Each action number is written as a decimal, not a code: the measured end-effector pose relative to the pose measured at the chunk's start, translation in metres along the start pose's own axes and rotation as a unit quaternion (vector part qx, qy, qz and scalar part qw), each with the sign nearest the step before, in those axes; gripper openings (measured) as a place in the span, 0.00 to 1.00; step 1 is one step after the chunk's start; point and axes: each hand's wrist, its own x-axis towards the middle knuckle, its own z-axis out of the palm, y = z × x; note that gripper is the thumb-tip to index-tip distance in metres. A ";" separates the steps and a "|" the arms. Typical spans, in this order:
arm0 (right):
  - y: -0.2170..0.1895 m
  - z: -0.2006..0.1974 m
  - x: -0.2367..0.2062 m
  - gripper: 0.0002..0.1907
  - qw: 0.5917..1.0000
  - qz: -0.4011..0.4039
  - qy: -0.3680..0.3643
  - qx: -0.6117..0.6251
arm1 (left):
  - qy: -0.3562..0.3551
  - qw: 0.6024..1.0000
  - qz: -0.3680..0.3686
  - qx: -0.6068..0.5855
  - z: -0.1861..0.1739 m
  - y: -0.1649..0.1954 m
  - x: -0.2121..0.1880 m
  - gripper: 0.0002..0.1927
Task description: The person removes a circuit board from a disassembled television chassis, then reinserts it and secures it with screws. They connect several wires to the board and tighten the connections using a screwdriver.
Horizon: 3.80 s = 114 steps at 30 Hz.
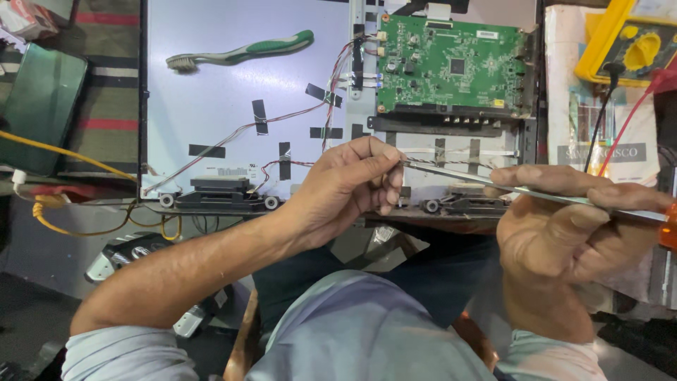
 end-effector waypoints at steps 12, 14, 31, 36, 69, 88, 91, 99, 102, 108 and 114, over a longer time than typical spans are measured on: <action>-0.007 0.013 -0.008 0.11 0.998 -0.003 -0.054 -0.013 | 0.009 0.999 0.032 -0.042 -0.008 -0.004 0.007 0.10; -0.010 0.014 -0.005 0.10 0.996 0.043 -0.066 -0.041 | 0.017 0.998 0.043 -0.047 -0.010 -0.001 0.009 0.10; 0.087 0.050 0.155 0.13 0.977 -0.030 -0.204 -0.057 | 0.071 0.718 0.126 0.680 -0.062 0.135 0.090 0.14; 0.118 0.057 0.160 0.14 0.980 -0.011 -0.197 -0.025 | -0.008 0.649 0.284 0.706 -0.091 0.149 0.166 0.09; 0.154 0.074 0.157 0.10 0.978 0.012 -0.201 -0.052 | -0.064 0.574 -0.045 0.815 -0.059 0.178 0.219 0.07; 0.142 0.104 0.179 0.12 0.958 0.078 -0.237 -0.142 | -0.054 0.625 -0.013 0.779 -0.075 0.174 0.223 0.05; 0.141 0.102 0.182 0.12 0.951 0.061 -0.284 -0.106 | -0.053 0.637 -0.019 0.769 -0.077 0.173 0.225 0.05; 0.150 0.102 0.188 0.11 0.941 0.053 -0.329 -0.055 | -0.068 0.613 0.025 0.787 -0.074 0.170 0.219 0.06; 0.155 0.107 0.184 0.10 0.958 0.105 -0.262 -0.049 | -0.041 0.598 0.034 0.800 -0.069 0.167 0.213 0.06; 0.152 0.109 0.182 0.08 0.957 0.077 -0.261 -0.103 | -0.038 0.603 0.020 0.797 -0.065 0.170 0.208 0.06; 0.139 0.109 0.185 0.04 0.933 0.181 -0.305 -0.061 | -0.037 0.592 0.043 0.804 -0.067 0.167 0.209 0.06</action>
